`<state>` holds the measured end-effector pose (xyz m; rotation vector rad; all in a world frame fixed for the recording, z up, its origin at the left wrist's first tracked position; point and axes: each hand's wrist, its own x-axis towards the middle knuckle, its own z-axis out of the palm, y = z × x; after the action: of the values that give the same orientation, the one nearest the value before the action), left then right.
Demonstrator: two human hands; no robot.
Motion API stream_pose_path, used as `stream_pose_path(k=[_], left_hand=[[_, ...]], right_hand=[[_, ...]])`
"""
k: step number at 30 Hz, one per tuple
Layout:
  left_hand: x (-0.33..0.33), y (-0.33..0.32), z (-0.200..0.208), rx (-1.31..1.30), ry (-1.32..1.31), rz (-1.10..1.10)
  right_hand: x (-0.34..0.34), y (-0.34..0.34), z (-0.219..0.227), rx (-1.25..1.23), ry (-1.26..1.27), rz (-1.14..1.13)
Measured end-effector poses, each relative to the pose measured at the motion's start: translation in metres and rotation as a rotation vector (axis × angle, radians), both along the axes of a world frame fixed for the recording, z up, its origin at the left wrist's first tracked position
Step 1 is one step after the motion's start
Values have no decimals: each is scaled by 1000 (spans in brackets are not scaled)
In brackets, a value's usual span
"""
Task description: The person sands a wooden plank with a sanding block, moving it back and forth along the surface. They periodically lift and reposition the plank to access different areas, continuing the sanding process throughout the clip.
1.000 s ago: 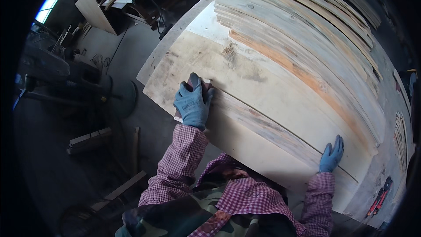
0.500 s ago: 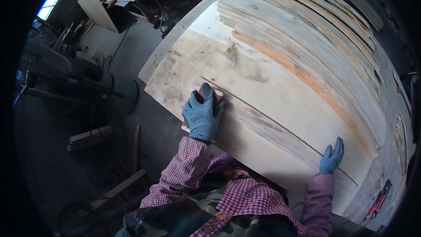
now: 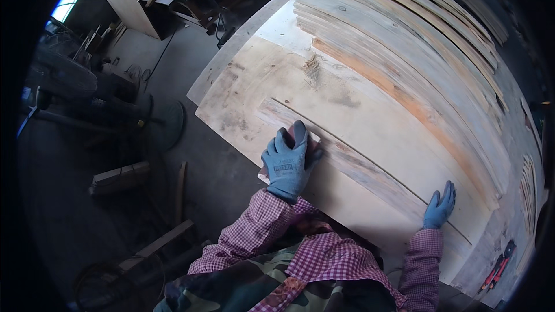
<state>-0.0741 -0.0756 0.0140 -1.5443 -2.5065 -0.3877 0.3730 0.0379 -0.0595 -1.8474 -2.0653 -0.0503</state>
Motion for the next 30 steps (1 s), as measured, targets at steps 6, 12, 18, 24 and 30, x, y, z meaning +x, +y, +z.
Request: stream_pose_path(k=[6,12,18,24,30], left_hand=[[-86,9,17,-16,-9,85],[-59,18,8,-8,45,107],[-44,12,5,11,-34,-164],[-159,53,9,-71,151,-196],[-10,66,-4,3,-156,-1010]], right_hand=[[2,2,0,11,18,37],[2,6,-3,47,1,19],[10,5,-2,31,-16,8],[2,5,-5,36,-20,28],[-2,6,0,-10,-23,-10]])
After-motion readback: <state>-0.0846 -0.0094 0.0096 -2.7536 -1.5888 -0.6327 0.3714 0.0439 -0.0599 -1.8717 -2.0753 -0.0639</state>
